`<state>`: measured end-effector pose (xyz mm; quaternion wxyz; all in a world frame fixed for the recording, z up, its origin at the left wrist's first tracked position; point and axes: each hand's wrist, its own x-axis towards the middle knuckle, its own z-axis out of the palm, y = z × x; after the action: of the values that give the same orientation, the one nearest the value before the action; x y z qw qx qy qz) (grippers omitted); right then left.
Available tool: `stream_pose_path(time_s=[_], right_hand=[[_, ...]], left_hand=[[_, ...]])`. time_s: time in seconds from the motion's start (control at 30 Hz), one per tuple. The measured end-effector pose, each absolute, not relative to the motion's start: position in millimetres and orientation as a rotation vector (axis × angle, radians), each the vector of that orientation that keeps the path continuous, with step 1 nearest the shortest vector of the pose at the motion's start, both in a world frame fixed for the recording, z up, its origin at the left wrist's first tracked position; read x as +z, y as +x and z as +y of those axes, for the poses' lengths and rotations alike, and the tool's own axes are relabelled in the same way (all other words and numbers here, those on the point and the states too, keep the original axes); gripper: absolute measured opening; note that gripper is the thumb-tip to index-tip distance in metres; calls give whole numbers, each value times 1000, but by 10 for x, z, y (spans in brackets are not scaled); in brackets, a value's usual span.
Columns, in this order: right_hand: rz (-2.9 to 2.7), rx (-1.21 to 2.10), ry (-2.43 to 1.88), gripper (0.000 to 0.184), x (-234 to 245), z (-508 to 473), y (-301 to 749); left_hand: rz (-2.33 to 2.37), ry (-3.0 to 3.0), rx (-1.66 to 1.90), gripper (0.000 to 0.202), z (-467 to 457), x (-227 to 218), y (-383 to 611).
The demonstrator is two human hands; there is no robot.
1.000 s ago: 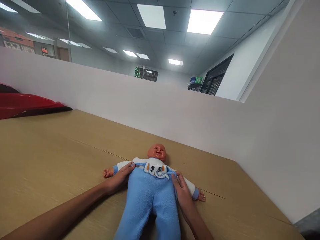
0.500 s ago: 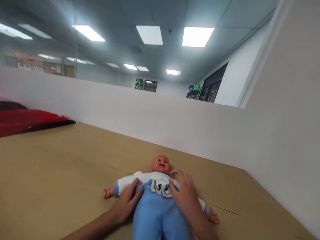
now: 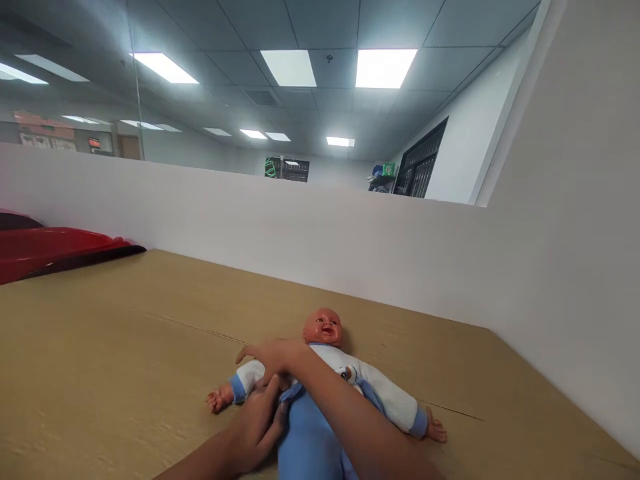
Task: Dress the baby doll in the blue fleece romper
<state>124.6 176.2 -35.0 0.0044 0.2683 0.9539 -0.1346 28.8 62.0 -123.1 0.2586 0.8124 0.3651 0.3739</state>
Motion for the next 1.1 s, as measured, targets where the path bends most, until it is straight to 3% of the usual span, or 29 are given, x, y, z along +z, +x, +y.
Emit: stream_pose_path(time_s=[0.17, 0.3, 0.63, 0.8, 0.93, 1.03, 1.1], right_hand=[[3150, -219, 1036, 58, -83, 1590, 1628], [3224, -171, 1248, 55, 43, 1462, 1988], [3249, -544, 1385, 62, -285, 1352, 2341], [3255, -869, 1220, 42, -353, 1214, 2305], [3247, -1261, 993, 39, -333, 1058, 2227], [3243, -1284, 1219, 36, -280, 969, 2160], [3222, -1069, 1574, 28, -269, 952, 2136]], left_hand=[[1014, 2016, 1074, 33, 651, -1189, 320], [983, 1917, 1260, 27, 684, -1182, 327], [1019, 1355, 1555, 41, 857, -1260, 358], [642, 1012, 1484, 40, 1096, -1250, 325], [568, 916, 1386, 38, 1163, -1217, 308], [532, 901, 1315, 41, 1149, -1200, 325], [522, 906, 1270, 43, 1140, -1202, 344]])
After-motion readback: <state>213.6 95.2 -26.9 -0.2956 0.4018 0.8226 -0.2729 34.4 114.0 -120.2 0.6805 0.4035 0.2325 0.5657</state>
